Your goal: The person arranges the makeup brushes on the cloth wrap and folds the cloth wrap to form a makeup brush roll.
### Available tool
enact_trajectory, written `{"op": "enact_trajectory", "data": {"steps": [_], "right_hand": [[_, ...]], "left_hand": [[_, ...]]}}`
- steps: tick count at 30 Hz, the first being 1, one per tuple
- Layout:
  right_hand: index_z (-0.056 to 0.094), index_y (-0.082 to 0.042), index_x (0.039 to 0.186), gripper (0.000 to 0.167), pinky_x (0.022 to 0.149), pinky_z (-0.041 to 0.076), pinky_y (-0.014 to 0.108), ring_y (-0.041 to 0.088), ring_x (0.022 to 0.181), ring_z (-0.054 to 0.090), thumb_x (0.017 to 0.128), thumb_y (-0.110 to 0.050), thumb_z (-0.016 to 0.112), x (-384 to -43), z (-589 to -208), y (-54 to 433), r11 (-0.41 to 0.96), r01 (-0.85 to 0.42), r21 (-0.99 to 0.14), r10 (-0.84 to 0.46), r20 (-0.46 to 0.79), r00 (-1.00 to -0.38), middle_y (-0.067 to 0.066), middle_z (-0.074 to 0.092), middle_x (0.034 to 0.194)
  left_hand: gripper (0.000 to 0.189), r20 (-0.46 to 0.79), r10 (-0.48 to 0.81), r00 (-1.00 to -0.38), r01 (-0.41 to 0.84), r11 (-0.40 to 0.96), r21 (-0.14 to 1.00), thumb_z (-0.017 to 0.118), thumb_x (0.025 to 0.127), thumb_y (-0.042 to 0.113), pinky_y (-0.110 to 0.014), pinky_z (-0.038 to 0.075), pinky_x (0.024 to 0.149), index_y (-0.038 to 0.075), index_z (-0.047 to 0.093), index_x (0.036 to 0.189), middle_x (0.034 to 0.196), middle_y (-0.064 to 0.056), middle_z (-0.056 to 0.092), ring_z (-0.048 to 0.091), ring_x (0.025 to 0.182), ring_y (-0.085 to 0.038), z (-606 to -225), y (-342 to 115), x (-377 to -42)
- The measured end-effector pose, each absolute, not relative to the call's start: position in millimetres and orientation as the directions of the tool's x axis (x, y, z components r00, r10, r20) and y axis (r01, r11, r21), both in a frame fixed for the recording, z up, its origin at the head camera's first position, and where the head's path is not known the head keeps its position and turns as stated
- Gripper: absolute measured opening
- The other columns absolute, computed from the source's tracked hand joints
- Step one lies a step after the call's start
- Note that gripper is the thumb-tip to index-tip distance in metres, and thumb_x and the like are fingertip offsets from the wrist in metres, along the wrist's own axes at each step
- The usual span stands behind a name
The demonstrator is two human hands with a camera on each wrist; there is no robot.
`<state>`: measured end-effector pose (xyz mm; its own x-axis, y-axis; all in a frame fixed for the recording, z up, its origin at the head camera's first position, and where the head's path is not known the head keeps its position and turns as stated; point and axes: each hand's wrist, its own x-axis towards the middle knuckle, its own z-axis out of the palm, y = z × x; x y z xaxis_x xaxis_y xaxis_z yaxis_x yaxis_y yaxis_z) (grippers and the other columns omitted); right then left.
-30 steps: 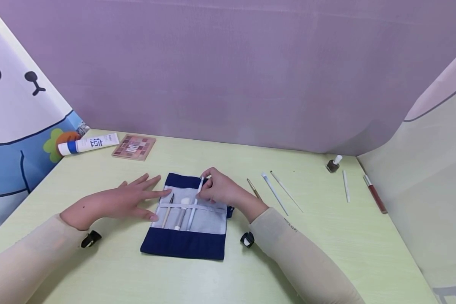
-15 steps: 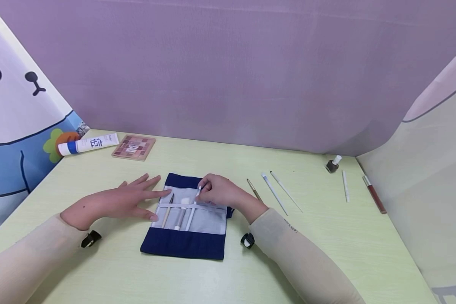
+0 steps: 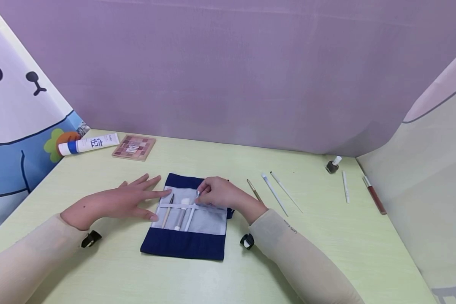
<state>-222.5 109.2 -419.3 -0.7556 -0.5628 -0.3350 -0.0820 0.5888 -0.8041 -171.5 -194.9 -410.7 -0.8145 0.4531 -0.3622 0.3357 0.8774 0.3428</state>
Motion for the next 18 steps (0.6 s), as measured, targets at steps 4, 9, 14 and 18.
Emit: {"op": "enact_trajectory", "data": {"steps": [4,9,14,18], "right_hand": [[0.070,-0.007,0.126,0.033,0.072,0.057,0.027,0.014,0.083,0.064,0.098,-0.023,0.078,-223.0,-420.3,109.3,0.592,-0.074,-0.803,-0.560,-0.343,-0.754,0.003,0.071,0.101],[0.064,-0.006,0.138,0.044,0.076,0.062,0.031,0.016,0.087,0.068,0.100,-0.026,0.074,-222.6,-417.6,112.9,0.585,-0.062,-0.809,-0.550,-0.339,-0.763,0.007,0.072,0.110],[0.059,-0.005,0.144,0.049,0.078,0.064,0.034,0.020,0.091,0.072,0.101,-0.026,0.072,-225.3,-410.0,123.4,0.558,-0.092,-0.825,-0.532,-0.271,-0.802,0.010,0.073,0.112],[0.057,-0.003,0.146,0.052,0.081,0.067,0.038,0.025,0.091,0.075,0.102,-0.026,0.072,-229.1,-402.0,136.4,0.540,-0.107,-0.835,-0.500,-0.215,-0.839,0.014,0.074,0.115]], "left_hand": [[0.084,-0.364,0.453,-0.814,0.333,0.877,0.346,0.073,0.091,0.067,-0.094,0.010,0.113,0.040,0.042,0.164,0.180,-0.023,0.015,0.004,0.162,-0.062,-411.1,-194.9,-171.7],[0.084,-0.364,0.453,-0.814,0.332,0.876,0.350,0.073,0.091,0.067,-0.094,0.009,0.113,0.040,0.042,0.164,0.180,-0.022,0.014,0.003,0.163,-0.061,-412.1,-195.6,-171.5],[0.083,-0.362,0.452,-0.815,0.331,0.877,0.349,0.073,0.091,0.066,-0.094,0.009,0.114,0.040,0.042,0.164,0.180,-0.022,0.014,0.003,0.163,-0.061,-412.0,-194.8,-171.0],[0.084,-0.360,0.451,-0.816,0.331,0.877,0.349,0.074,0.091,0.066,-0.093,0.009,0.114,0.039,0.042,0.164,0.180,-0.023,0.015,0.003,0.163,-0.061,-411.2,-194.2,-170.1]]}}
